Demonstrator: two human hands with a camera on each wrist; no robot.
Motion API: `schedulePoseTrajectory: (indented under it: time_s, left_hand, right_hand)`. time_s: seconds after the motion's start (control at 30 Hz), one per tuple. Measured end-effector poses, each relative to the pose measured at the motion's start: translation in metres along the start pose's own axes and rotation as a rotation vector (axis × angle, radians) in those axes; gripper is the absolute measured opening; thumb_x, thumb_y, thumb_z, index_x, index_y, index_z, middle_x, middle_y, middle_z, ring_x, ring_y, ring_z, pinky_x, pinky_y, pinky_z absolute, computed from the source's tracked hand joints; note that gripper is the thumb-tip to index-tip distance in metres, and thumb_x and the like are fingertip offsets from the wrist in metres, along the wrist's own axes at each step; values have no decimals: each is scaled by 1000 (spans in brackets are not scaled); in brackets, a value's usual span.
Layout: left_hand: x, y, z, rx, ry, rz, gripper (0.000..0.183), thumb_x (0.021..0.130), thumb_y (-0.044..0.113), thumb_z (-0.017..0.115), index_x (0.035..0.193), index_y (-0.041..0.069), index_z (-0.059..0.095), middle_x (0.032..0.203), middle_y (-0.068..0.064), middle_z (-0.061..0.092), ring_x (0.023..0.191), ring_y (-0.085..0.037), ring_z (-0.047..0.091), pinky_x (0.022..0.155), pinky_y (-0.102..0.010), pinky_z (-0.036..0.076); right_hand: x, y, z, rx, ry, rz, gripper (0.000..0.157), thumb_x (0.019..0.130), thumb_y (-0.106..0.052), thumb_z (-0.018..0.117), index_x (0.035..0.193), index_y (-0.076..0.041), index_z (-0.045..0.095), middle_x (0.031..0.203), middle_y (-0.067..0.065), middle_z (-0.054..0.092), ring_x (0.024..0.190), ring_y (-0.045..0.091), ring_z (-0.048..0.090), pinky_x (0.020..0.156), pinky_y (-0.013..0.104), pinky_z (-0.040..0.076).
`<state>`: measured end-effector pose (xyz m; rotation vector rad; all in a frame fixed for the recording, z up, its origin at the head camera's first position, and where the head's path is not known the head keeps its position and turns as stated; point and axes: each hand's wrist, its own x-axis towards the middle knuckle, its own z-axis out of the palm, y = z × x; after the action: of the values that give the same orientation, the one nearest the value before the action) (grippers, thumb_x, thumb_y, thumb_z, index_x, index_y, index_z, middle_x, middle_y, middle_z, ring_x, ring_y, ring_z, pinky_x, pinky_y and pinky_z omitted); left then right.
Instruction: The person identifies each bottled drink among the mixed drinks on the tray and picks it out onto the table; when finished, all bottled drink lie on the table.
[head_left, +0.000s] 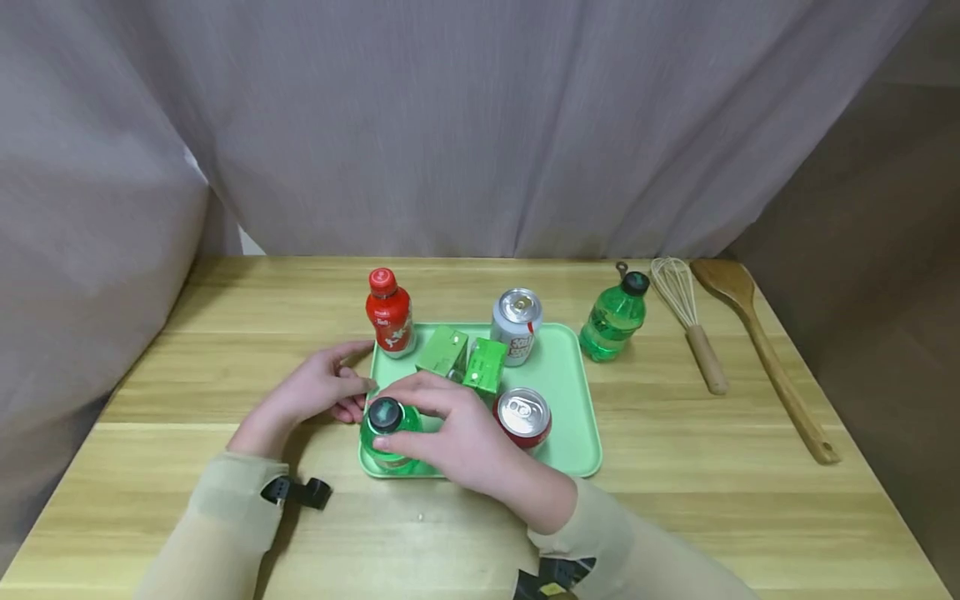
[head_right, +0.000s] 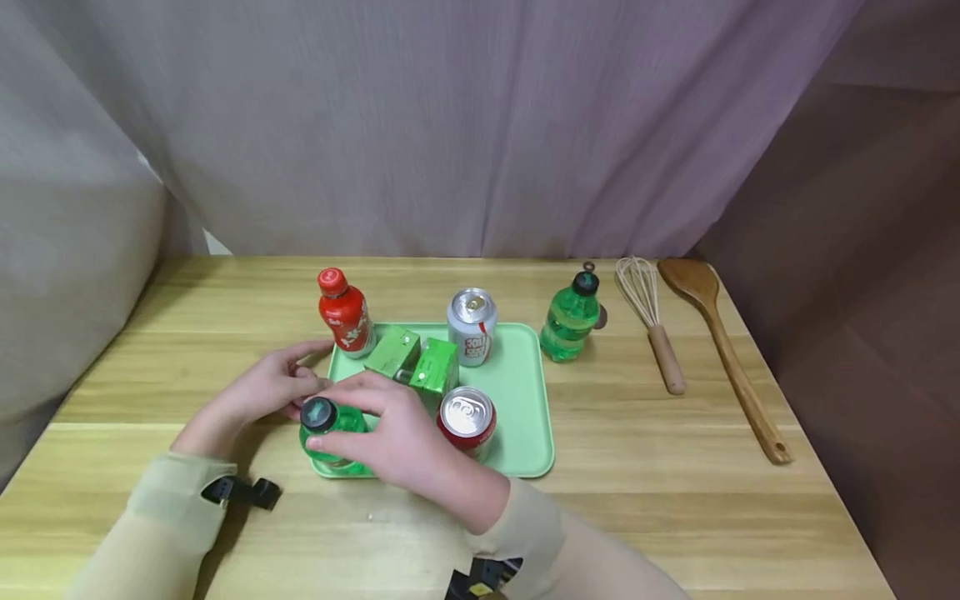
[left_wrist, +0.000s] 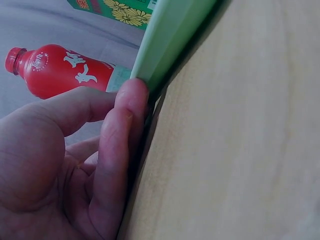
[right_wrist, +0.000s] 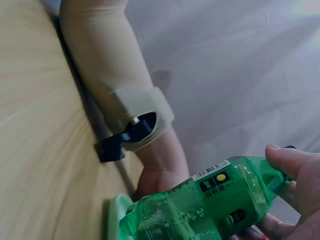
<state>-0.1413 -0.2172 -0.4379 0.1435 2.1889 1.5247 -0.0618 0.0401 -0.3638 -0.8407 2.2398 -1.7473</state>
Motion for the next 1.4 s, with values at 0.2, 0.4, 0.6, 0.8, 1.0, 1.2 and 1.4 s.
schedulePoseTrajectory:
  time_s: [0.2, 0.4, 0.6, 0.8, 1.0, 1.2, 1.4]
  left_hand:
    - [1, 3, 2, -1, 14, 3, 79, 94, 16, 74, 162, 13, 33, 82, -17, 69, 66, -28, 73, 61, -43, 66]
    - [-1, 0, 2, -1, 16, 8, 81, 94, 13, 74, 162, 10, 31, 81, -17, 68, 65, -27, 72, 59, -42, 65]
    - [-1, -4, 2, -3, 18, -21, 81, 94, 14, 74, 162, 13, 31, 82, -17, 68, 66, -27, 72, 61, -44, 66]
    - [0, -3, 2, 1, 13, -11, 81, 94, 15, 74, 162, 13, 31, 82, -17, 67, 66, -28, 72, 61, -45, 66]
    - [-2, -4, 1, 6, 10, -17, 81, 94, 15, 75, 162, 13, 32, 81, -18, 67, 66, -29, 72, 61, -45, 66]
    - [-1, -5, 2, 3, 15, -23, 81, 94, 16, 75, 162, 14, 32, 81, -17, 67, 66, -28, 72, 61, -45, 66]
    - [2, -2, 0, -8, 12, -25, 81, 94, 15, 75, 162, 15, 32, 81, -17, 66, 66, -28, 72, 61, -44, 66]
  right_hand:
    - [-10, -24, -12, -1, -53, -86, 34, 85, -13, 86, 118, -16, 79, 119, -10, 70, 116, 9, 65, 98, 28, 57]
    - [-34, -28, -27, -7, -116, -234, 35, 84, -11, 87, 117, -10, 77, 119, -1, 73, 112, 13, 68, 93, 29, 60]
    - [-71, -22, -57, 35, -163, -200, 35, 85, -9, 86, 119, -9, 76, 121, 3, 74, 114, 19, 68, 99, 31, 57]
    - [-114, -13, -100, 103, -150, -125, 44, 83, 10, 79, 125, -3, 72, 126, 11, 71, 119, 22, 65, 100, 27, 56]
    - [-129, -2, -152, 68, 10, -167, 52, 76, 29, 69, 124, 9, 68, 126, 17, 70, 123, 21, 65, 104, 22, 53]
    - [-124, 5, -188, 85, 216, -133, 45, 79, 33, 62, 122, 20, 64, 123, 18, 72, 119, 23, 68, 95, 23, 58]
    - [-113, 23, -202, 41, 416, 16, 36, 87, 20, 68, 123, 19, 63, 119, 7, 75, 117, 15, 68, 94, 16, 57]
